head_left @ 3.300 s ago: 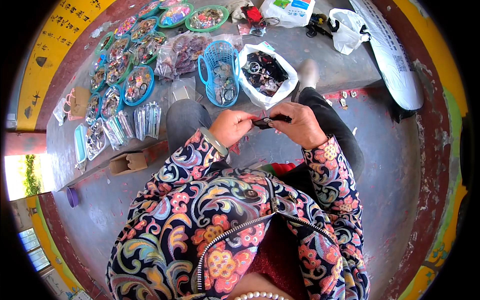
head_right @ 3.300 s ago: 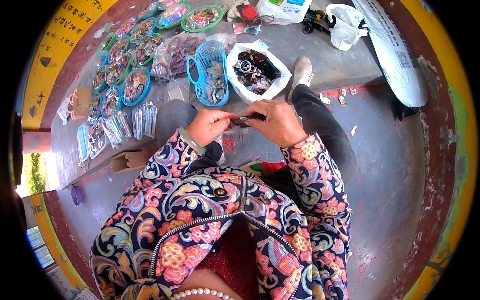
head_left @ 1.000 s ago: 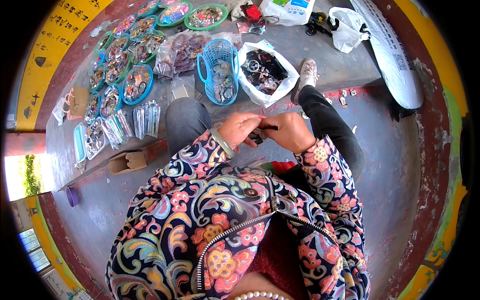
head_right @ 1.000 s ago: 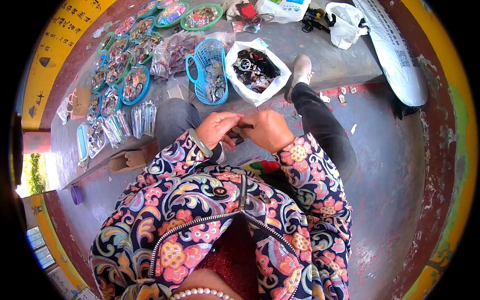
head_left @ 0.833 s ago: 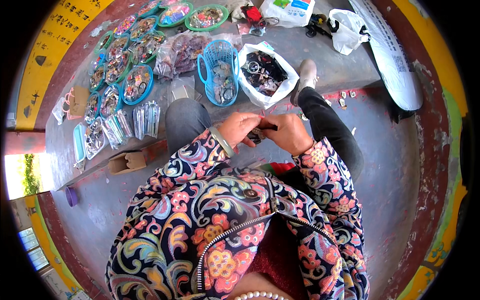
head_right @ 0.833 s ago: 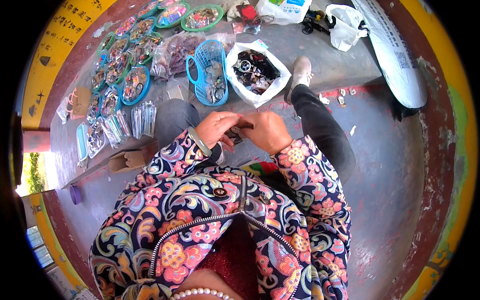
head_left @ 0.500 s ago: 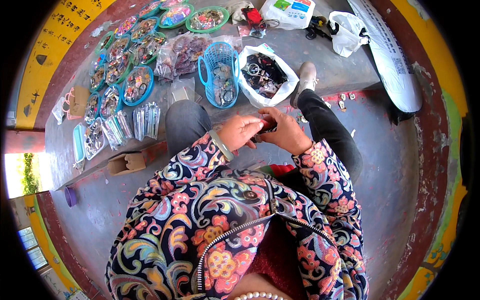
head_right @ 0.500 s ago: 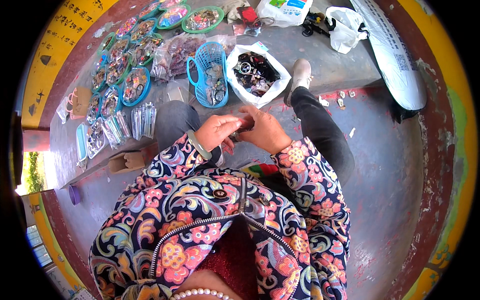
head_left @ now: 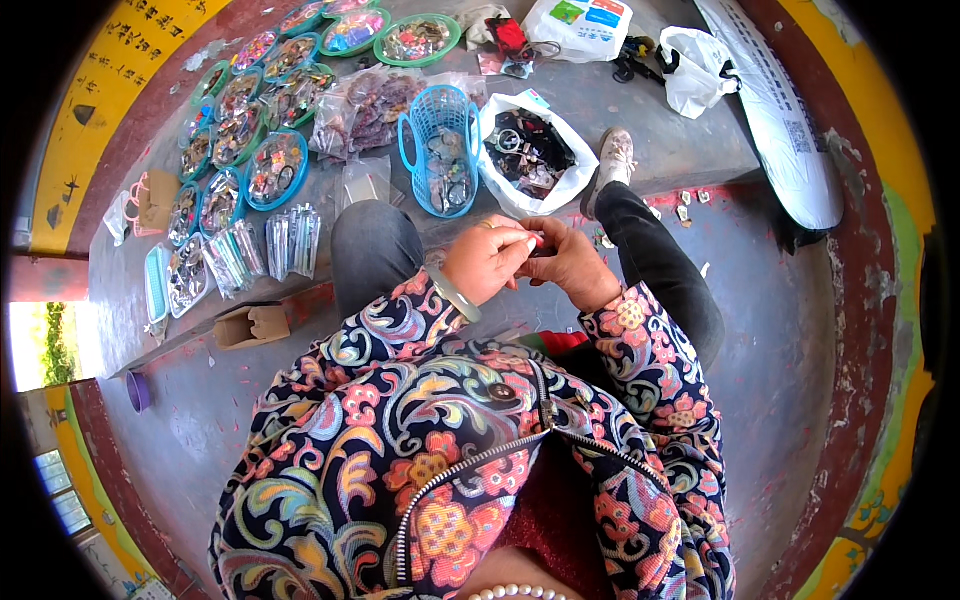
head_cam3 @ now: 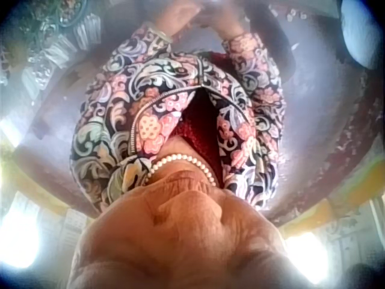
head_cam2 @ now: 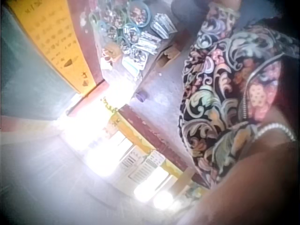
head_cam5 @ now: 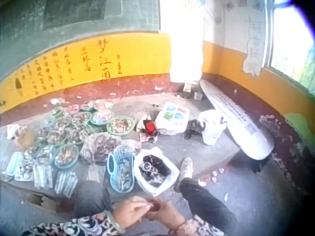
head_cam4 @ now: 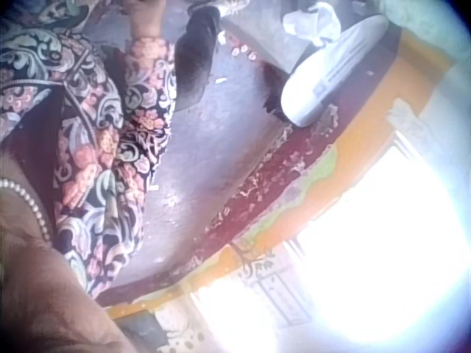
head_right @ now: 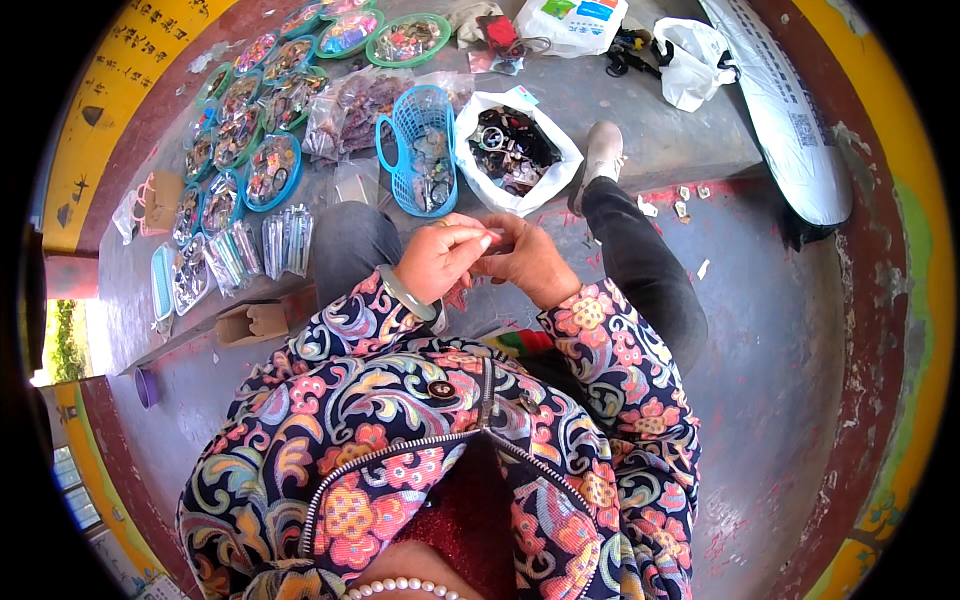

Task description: The person sits on the floor and assembles keychains by hand. They pick up small metal charms and red elastic bands, thread the bands through the charms, and tie them into loops. The person handles the items one at a time, occasionally picking up new charms from a nearby white bag.

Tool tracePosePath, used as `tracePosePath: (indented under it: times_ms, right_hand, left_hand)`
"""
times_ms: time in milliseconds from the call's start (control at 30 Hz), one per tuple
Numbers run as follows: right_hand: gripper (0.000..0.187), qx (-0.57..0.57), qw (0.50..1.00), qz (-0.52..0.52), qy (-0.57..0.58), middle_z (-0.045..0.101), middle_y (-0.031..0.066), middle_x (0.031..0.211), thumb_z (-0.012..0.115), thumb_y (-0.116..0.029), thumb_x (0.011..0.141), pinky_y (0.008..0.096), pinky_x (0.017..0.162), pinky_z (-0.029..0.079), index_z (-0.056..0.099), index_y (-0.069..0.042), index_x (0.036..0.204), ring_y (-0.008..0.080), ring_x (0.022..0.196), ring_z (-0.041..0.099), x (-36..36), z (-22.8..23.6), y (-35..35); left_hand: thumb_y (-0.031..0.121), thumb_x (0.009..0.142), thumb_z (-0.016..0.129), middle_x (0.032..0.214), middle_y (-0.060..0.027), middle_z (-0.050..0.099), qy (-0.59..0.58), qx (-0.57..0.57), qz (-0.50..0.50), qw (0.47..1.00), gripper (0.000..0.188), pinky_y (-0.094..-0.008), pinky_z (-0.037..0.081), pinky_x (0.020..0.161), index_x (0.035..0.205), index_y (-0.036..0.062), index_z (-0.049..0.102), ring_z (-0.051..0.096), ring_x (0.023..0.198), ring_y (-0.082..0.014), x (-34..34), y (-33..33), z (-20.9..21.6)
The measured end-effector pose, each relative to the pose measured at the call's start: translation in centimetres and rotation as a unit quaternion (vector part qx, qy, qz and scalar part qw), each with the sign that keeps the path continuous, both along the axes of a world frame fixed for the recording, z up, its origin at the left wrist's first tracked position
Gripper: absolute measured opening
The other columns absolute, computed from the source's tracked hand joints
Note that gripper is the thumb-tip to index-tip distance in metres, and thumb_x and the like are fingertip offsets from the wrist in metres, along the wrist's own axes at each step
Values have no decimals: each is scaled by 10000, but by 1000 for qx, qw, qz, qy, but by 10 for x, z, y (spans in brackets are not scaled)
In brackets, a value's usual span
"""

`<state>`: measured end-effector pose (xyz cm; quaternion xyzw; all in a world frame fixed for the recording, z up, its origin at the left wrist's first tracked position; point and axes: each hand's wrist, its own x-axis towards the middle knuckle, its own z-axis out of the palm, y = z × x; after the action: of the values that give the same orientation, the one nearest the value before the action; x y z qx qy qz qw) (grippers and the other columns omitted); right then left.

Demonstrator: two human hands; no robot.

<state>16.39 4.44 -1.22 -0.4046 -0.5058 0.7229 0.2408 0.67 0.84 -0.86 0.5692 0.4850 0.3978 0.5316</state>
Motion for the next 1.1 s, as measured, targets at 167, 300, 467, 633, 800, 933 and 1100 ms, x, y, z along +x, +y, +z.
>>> tracePosePath:
  times_ms: [167, 300, 467, 633, 800, 933, 1100]
  right_hand:
    - [338, -8, 1000, -5, 12, 605, 45, 791, 654, -34, 691, 217, 550, 442, 556, -2, 1013, 100, 659, 558, 3, -11, 2]
    - [263, -66, 996, -61, 16, 613, 37, 781, 649, -41, 706, 226, 592, 450, 584, -10, 960, 110, 681, 581, 7, -6, 6]
    - [108, -105, 973, -153, 140, 615, 24, 775, 613, -48, 772, 238, 627, 437, 582, -76, 872, 121, 694, 582, 11, 4, 12]
    - [72, -94, 958, -176, 206, 601, 8, 785, 600, -84, 796, 255, 668, 422, 564, -86, 858, 108, 700, 558, 7, 2, 10]
    - [103, -82, 960, -161, 213, 592, -2, 781, 621, -64, 776, 211, 628, 413, 552, -69, 852, 89, 688, 538, 3, -2, 3]
    - [162, -36, 972, -167, 163, 606, 14, 818, 622, -29, 763, 210, 626, 419, 580, -20, 919, 87, 686, 538, -2, 6, -2]
    - [169, -37, 971, -164, 170, 620, 26, 826, 627, -7, 747, 217, 660, 426, 606, -4, 914, 93, 728, 556, -1, -6, -2]
  left_hand:
    - [111, 863, 508, 987, -80, 508, 17, 66, -6, 998, 197, -188, 439, 461, 989, -12, 595, 524, 560, -70, 4, 0, -3]
    - [114, 860, 518, 1070, -89, 503, 46, 193, 106, 974, 259, -215, 452, 621, 1091, -3, 534, 535, 809, -111, -6, 9, 13]
    - [200, 885, 498, 1087, -93, 534, -188, 76, 288, 936, 366, -271, 413, 803, 1196, 18, 434, 500, 1000, -150, -22, 15, 9]
    - [253, 849, 547, 1081, -77, 543, -458, -126, 83, 876, 376, -336, 405, 861, 1142, 28, 475, 500, 1011, -177, -12, 11, -22]
    - [200, 866, 516, 1043, -68, 563, -457, -116, 25, 882, 297, -313, 412, 826, 1104, 21, 508, 520, 958, -158, 9, 16, -7]
    - [145, 875, 491, 1035, -75, 574, -458, -113, 42, 881, 227, -303, 426, 790, 1063, 28, 539, 542, 924, -160, 7, 16, -10]
    - [136, 865, 503, 1088, -135, 554, -481, -102, 92, 866, 266, -332, 422, 839, 1097, 7, 520, 539, 950, -184, 12, 14, 9]
